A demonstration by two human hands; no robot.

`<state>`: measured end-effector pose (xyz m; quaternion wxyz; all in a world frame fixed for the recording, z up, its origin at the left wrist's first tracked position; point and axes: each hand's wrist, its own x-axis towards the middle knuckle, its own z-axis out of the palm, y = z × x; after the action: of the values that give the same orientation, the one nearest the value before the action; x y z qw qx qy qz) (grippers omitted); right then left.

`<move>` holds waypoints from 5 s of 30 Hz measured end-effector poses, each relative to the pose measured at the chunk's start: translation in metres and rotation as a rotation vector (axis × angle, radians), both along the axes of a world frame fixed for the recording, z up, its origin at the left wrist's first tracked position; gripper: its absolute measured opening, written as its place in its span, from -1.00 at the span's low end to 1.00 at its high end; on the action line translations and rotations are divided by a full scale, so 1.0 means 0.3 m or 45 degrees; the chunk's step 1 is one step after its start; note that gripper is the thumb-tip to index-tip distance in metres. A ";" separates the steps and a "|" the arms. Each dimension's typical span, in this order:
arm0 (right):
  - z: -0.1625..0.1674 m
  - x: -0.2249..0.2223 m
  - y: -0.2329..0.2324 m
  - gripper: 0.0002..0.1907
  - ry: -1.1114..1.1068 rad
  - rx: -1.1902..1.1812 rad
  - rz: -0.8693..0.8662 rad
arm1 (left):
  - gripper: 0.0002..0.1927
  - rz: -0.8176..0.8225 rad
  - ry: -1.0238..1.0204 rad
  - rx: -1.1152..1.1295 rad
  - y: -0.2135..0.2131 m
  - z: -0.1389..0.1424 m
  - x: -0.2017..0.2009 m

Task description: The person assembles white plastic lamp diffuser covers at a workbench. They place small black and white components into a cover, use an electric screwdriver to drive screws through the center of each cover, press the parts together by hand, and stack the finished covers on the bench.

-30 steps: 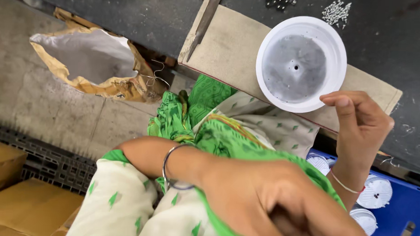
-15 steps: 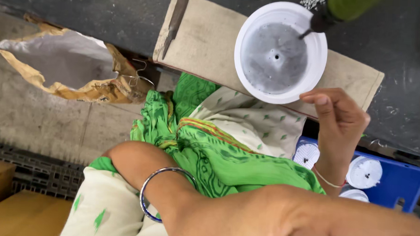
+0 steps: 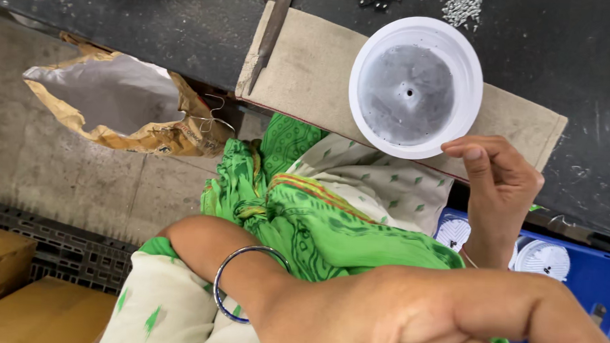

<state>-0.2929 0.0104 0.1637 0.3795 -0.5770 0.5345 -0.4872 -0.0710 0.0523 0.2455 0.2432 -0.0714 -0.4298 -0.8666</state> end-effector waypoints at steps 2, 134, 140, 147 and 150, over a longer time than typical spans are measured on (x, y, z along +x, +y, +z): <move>-0.010 -0.003 0.001 -0.74 0.001 0.003 -0.001 | -0.35 -0.003 -0.001 -0.023 -0.007 0.005 0.003; 0.113 0.194 -0.118 -0.70 0.570 0.121 0.927 | -0.15 1.941 -1.519 -1.083 -1.058 -0.522 0.636; 0.111 0.207 -0.108 -0.70 0.602 0.160 0.909 | -0.13 1.904 -1.208 -0.006 -1.145 -0.488 0.640; 0.111 0.192 -0.098 -0.71 0.603 0.119 0.885 | -0.45 1.778 -1.137 0.118 -1.208 -0.425 0.615; 0.111 0.175 -0.097 -0.71 0.611 0.104 0.861 | -0.58 1.887 -0.981 0.159 -1.194 -0.368 0.640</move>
<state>-0.2405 -0.0189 0.1970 0.4054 -0.8017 0.4071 -0.1651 0.1209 -0.3060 0.1350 0.5896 0.5443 -0.3698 -0.4684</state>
